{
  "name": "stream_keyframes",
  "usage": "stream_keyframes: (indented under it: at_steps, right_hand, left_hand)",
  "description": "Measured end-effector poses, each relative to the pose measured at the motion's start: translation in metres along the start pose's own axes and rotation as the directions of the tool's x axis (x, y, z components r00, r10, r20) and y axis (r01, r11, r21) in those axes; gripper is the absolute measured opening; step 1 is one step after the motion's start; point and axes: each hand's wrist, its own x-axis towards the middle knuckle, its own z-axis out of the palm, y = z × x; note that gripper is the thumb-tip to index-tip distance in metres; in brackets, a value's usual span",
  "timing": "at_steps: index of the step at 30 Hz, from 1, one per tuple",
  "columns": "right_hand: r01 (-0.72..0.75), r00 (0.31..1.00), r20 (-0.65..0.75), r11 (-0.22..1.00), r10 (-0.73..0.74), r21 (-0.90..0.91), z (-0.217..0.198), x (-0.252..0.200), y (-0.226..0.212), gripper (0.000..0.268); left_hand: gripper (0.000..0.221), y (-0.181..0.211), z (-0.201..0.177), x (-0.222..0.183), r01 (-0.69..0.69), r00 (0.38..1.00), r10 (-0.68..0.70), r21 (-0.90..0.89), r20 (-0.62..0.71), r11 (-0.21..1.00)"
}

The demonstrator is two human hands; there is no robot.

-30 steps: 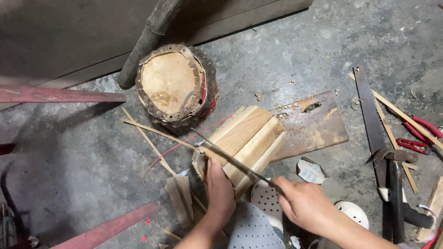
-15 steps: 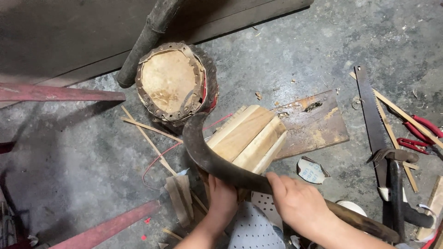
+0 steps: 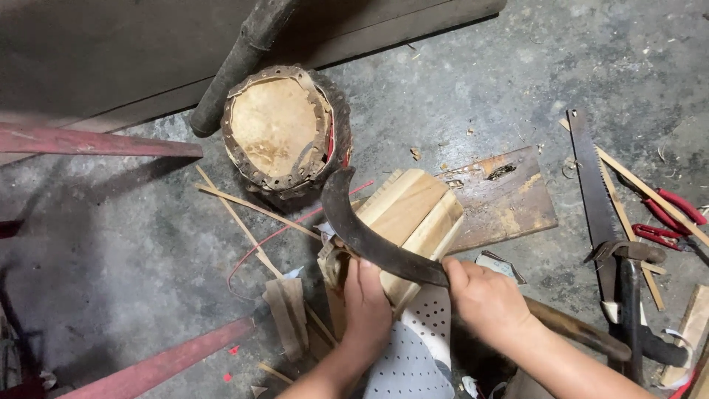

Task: A person uses a curved blade and sandpaper to shape and smooth the wooden slats of a drum shell in a workshop.

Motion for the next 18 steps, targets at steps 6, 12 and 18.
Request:
stream_keyframes:
  at_steps: [6, 12, 18]
  right_hand:
    - [-0.363, 0.816, 0.474, 0.931, 0.332, -0.026, -0.057, 0.030, 0.025, 0.035]
    - [-0.427, 0.801, 0.474, 0.904, 0.367, 0.021, -0.015, -0.004, 0.043, 0.030]
    - [0.046, 0.972, 0.214, 0.973, -0.095, 0.225, -0.016, -0.032, -0.019, 0.051]
  left_hand:
    - [0.045, -0.112, -0.012, 0.048, -0.223, 0.950, 0.236, 0.082, -0.207, 0.971]
    - [0.072, -0.104, -0.015, 0.042, -0.056, 0.957, 0.022, -0.108, -0.291, 0.993]
    - [0.060, -0.111, -0.006, 0.036, -0.158, 0.964, 0.150, -0.021, -0.219, 0.987]
